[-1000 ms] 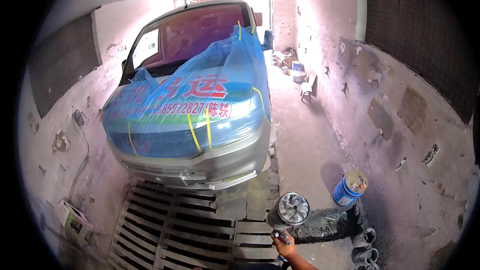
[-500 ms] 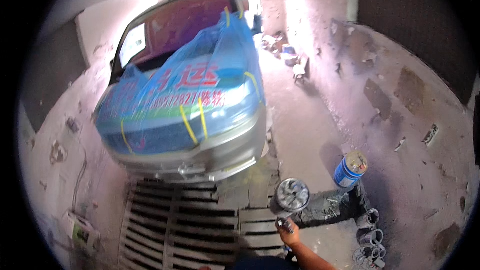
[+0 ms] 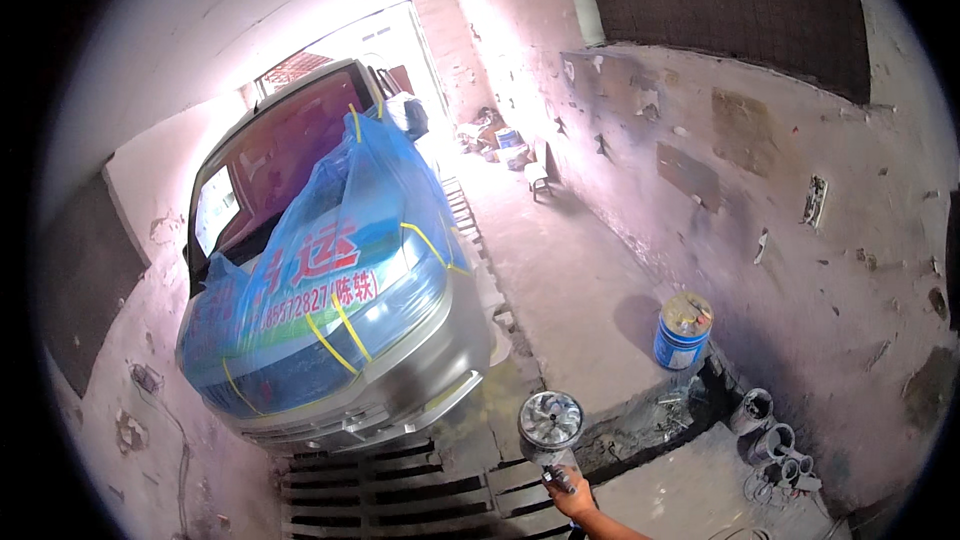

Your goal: The person uses a spray gun to apply a coat of silver paint to the front bumper of a car. The car is partially covered with blue protective sheeting and yellow tape. The person moves the spray gun back and forth across the bumper surface, covering the grille and lower sections.

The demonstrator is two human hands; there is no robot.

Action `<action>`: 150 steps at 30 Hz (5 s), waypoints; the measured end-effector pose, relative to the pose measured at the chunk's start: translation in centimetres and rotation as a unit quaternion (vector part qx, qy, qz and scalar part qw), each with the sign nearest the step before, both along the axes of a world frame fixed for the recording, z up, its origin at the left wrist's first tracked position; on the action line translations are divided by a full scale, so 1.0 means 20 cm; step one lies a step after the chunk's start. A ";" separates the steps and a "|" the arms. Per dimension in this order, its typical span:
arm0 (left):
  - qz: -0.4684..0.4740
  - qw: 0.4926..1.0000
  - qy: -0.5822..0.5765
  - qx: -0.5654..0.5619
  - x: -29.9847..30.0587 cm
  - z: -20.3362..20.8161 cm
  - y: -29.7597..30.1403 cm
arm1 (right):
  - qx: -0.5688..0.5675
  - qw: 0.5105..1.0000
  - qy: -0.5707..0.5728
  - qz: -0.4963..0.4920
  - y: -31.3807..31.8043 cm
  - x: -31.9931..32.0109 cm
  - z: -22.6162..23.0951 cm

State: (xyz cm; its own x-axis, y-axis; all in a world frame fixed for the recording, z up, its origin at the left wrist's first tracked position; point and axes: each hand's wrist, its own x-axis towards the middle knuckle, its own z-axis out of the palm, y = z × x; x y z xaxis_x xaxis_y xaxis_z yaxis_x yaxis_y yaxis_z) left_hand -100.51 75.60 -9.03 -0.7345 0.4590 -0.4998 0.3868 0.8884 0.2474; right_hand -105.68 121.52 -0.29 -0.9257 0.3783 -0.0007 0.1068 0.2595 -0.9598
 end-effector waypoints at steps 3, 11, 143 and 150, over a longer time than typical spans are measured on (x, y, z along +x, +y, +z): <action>-0.046 0.996 0.064 0.031 -0.03 0.08 0.07 | -0.044 0.999 -0.022 0.014 0.07 0.01 -0.06; -0.127 0.976 0.023 0.175 -0.33 0.88 0.87 | -0.082 0.997 0.008 0.012 0.15 0.00 -0.11; 0.154 0.963 -0.052 0.216 -0.63 0.39 0.24 | 0.141 0.986 0.078 -0.046 -0.59 -0.26 -0.06; -0.013 0.960 0.023 0.278 -0.75 0.98 0.99 | 0.110 0.990 0.087 0.025 -0.67 -0.31 0.00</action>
State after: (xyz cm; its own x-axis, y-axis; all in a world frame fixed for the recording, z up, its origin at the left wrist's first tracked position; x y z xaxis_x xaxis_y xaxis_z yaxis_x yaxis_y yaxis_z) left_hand -115.49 95.41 10.52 -0.7346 0.6640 -0.1394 0.4290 0.6138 0.6627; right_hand -111.94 108.08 -0.31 -0.9225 0.3045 0.2372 -0.0733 0.4651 -0.8822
